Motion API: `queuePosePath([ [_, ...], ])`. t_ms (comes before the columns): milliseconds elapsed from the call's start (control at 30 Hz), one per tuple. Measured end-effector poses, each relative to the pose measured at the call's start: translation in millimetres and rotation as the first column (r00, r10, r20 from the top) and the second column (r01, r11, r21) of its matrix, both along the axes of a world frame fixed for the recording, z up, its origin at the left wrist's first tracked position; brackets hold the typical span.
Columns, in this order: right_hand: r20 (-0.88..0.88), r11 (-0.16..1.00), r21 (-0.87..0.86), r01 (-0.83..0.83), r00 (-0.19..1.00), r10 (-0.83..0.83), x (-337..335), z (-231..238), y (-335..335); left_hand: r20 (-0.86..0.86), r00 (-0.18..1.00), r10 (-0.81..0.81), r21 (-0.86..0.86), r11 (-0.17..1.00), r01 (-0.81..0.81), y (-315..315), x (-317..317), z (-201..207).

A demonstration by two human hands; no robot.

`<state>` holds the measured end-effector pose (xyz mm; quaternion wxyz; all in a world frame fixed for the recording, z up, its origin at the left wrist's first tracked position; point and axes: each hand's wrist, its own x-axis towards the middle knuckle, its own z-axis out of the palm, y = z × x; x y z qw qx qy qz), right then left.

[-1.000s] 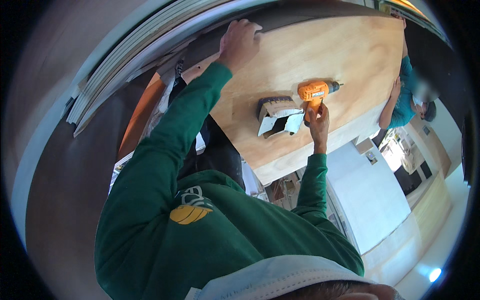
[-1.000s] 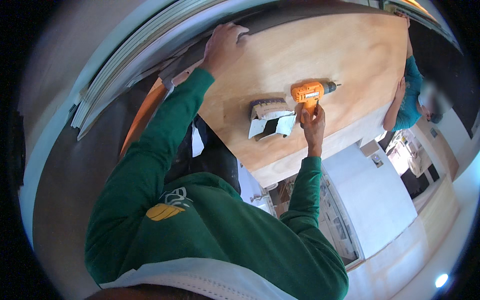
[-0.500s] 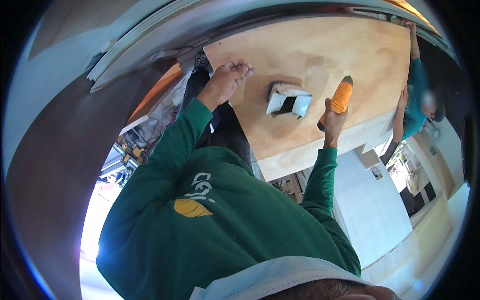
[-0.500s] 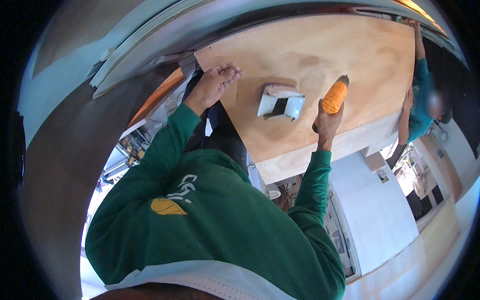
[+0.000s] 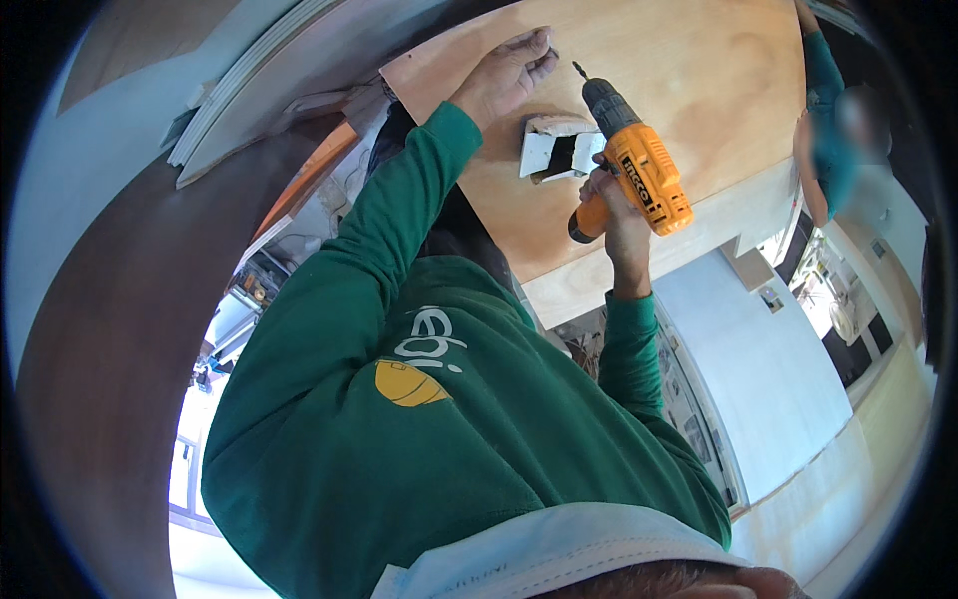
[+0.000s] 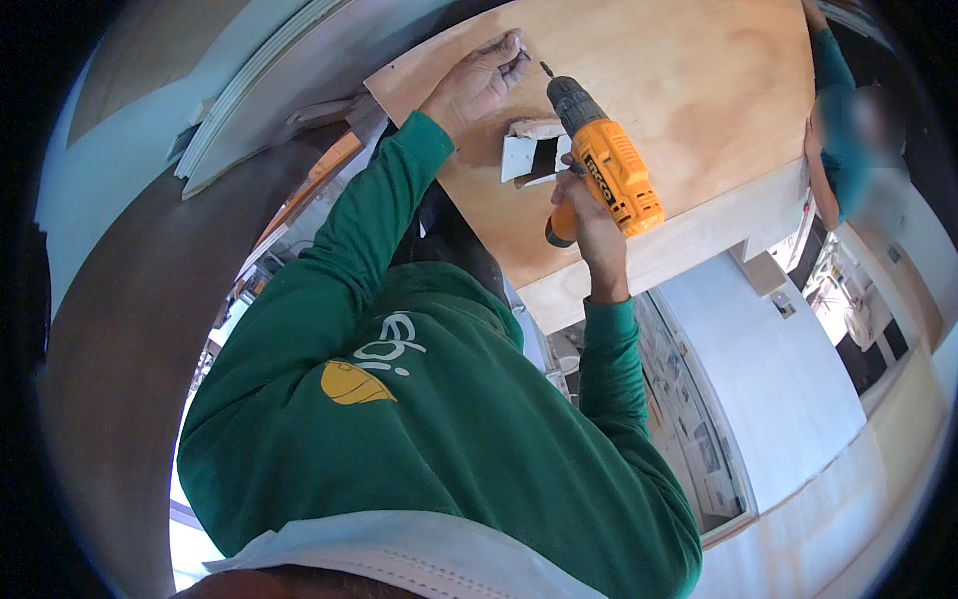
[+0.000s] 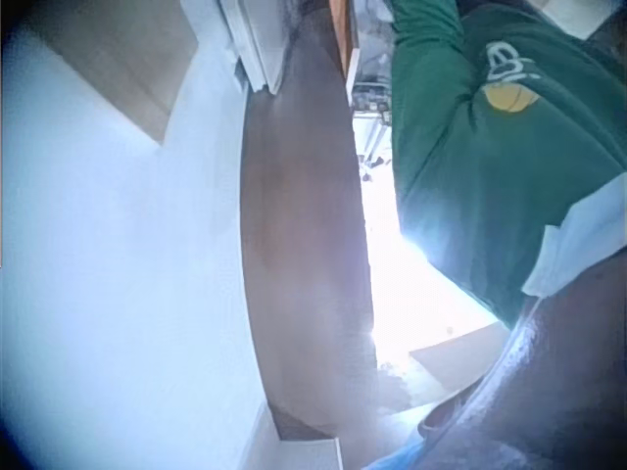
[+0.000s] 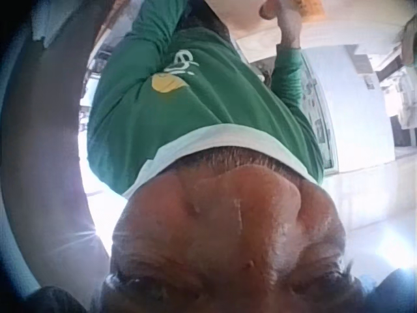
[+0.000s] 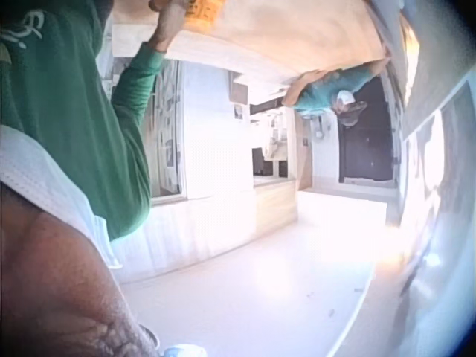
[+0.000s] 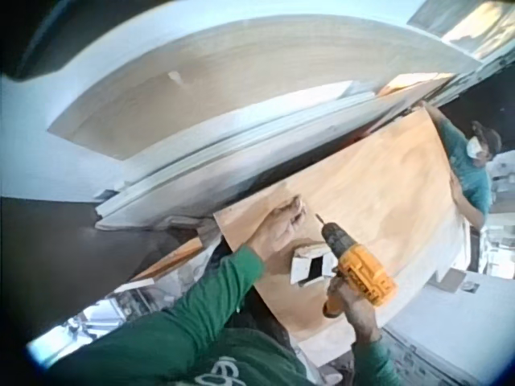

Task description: The person uses a yellow cordless drill to drive screws into a large wooden panel, securing it to a wall or frame. A second person assists by holding the panel steady. The camera wearer repeatedly positions screws and operates the drill to fasten the wood.

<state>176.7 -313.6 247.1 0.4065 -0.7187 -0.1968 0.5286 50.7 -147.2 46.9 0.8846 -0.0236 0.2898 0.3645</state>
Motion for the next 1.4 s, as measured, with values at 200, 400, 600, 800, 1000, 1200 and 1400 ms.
queuePosePath([
  [200, 0.026, 0.998, -0.024, 0.056, 0.998, -0.055, -0.6, 3.5, 2.6, -0.055, 0.998, -0.044, 0.028, 0.999, 0.045, -4.7, -1.9, -1.4],
  [400, -0.051, 0.994, -0.038, 0.104, 0.993, -0.105, 0.4, 9.3, 1.9, -0.216, 0.963, -0.164, 0.039, 0.984, 0.176, 7.2, -7.8, 9.9],
  [600, -0.016, 0.99, -0.115, 0.087, 0.996, -0.09, -1.6, 19.2, 4.0, -0.202, 0.956, -0.212, 0.15, 0.958, 0.244, -2.6, -4.1, 33.0],
  [800, 0.038, 0.989, -0.139, 0.057, 0.998, -0.052, -8.4, 23.1, 21.7, -0.458, 0.871, -0.178, 0.343, 0.868, 0.358, -2.1, -10.4, 7.3],
  [1000, 0.065, 0.986, -0.124, 0.113, 0.992, -0.106, -19.3, 12.6, 38.4, -0.796, 0.368, 0.481, 0.571, 0.392, 0.722, 37.6, -2.0, -18.0],
  [1200, 0.119, 0.989, -0.124, 0.084, 0.991, -0.069, -23.0, 12.7, 48.4, -0.8, 0.244, 0.548, 0.513, 0.415, 0.751, 100.0, 27.2, -76.8],
  [1400, 0.18, 0.976, -0.05, 0.212, 0.963, -0.2, 1.9, 10.7, 47.3, -0.891, 0.139, 0.432, 0.355, 0.472, 0.807, 98.7, 39.1, -79.1],
])
